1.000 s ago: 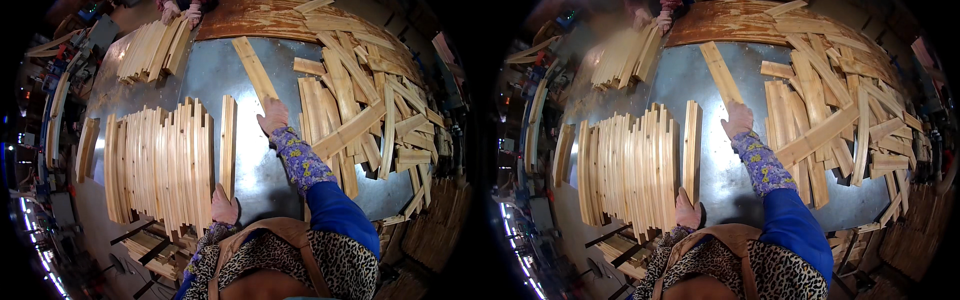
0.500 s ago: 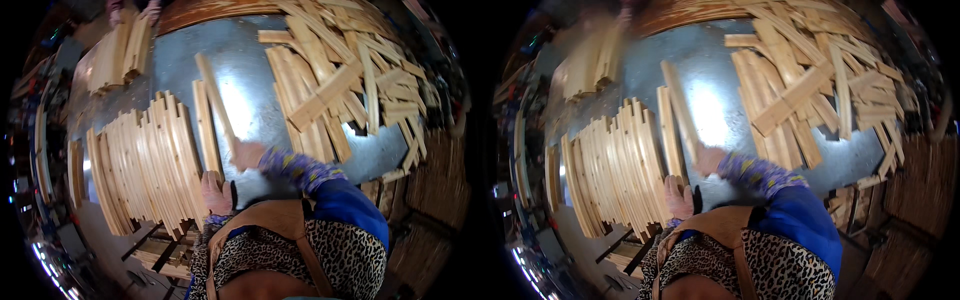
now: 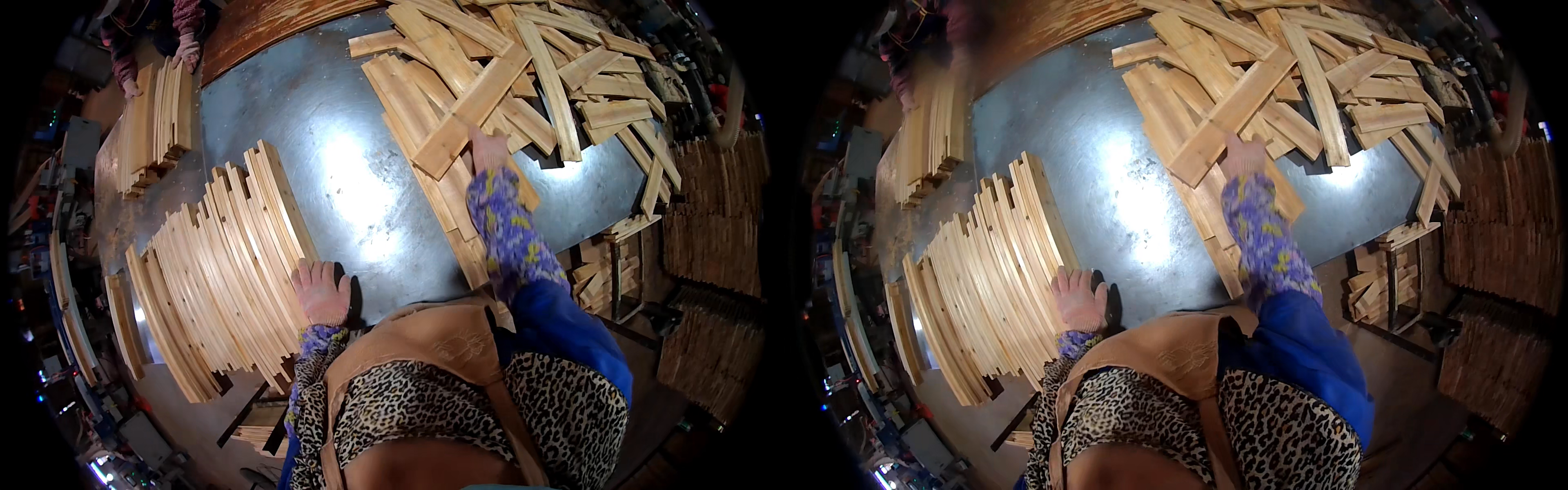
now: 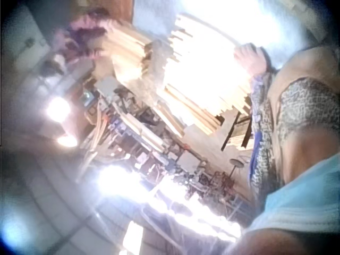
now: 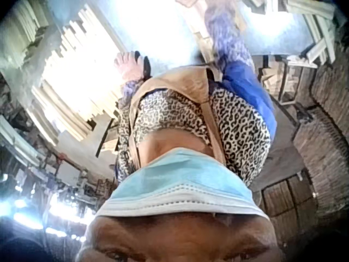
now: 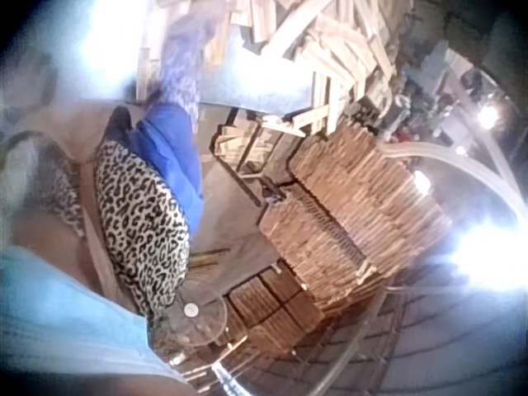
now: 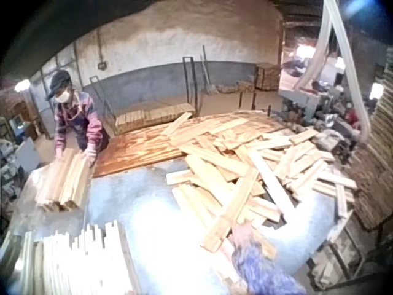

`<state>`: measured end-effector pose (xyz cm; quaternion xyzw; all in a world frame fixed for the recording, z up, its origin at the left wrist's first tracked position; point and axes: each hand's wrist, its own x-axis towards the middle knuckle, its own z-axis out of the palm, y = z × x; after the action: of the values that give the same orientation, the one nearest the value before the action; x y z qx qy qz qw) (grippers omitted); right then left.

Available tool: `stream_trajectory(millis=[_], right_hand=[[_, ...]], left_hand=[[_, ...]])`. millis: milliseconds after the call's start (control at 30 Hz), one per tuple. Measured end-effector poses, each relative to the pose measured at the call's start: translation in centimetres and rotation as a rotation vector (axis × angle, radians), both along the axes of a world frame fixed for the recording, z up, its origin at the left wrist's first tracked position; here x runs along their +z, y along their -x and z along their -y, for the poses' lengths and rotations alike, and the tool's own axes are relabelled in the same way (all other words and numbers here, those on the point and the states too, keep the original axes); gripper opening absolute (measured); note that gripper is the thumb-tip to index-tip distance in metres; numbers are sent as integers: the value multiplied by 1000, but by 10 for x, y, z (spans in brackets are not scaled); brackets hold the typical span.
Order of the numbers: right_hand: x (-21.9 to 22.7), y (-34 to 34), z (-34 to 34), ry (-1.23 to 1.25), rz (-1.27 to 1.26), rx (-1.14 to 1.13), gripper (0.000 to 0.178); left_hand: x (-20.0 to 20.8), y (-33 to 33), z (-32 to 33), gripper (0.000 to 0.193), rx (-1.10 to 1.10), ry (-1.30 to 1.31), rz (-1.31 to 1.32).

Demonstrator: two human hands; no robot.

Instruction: The person repeatedly picks up thin wooden planks from a pile on a metal table and places them into a neat vertical stack. The person handles the planks one at a time, organizing them into a growing stack throughout the clip.

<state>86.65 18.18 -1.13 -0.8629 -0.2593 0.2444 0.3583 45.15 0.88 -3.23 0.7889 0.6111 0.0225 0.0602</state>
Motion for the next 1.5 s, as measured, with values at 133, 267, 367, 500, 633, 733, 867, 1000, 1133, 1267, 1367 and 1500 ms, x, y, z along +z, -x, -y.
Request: stream_trajectory(millis=[133, 267, 367, 500, 633, 733, 867, 1000, 1133, 1267, 1367, 1500], right_hand=[[-75, -42, -23, -368, -322, 25, 46], [-24, 65, 23, -107, -400, 281, 49], [-23, 117, 97, 40, -384, 799, 58], [-42, 69, 123, 71, 826, 669, 74], [-46, 4, 137, 213, 395, 677, 94], [-14, -15, 129, 170, -41, 690, 97], [-29, -24, 141, -211, -1833, 339, 90], [-38, 11, 133, -295, -1987, 379, 98], [-7, 74, 126, 57, -875, 591, 72], [9, 183, 119, 667, -287, 1156, 55], [-18, 257, 147, 417, -199, 1514, 61], [-41, 224, 134, 239, -16, 1425, 70]], left_hand=[[16, -27, -27, 51, 17, 38, 4], [21, -65, -53, 56, 92, -39, 493], [4, -77, -84, 82, 285, 542, 752], [-40, -63, -83, 92, 530, 718, 572], [-19, -75, -56, 64, 788, 474, 451], [-16, -40, -44, 51, 672, 319, 396], [-13, -30, -12, 49, 455, 49, 376], [-13, -18, -4, 61, 353, -153, 121], [-16, -9, -15, 67, 302, 16, -98], [-33, 0, -12, 77, 296, -86, 258], [-41, 2, -17, 75, 273, -71, 121], [-18, 7, -22, 76, 256, 33, 78]])
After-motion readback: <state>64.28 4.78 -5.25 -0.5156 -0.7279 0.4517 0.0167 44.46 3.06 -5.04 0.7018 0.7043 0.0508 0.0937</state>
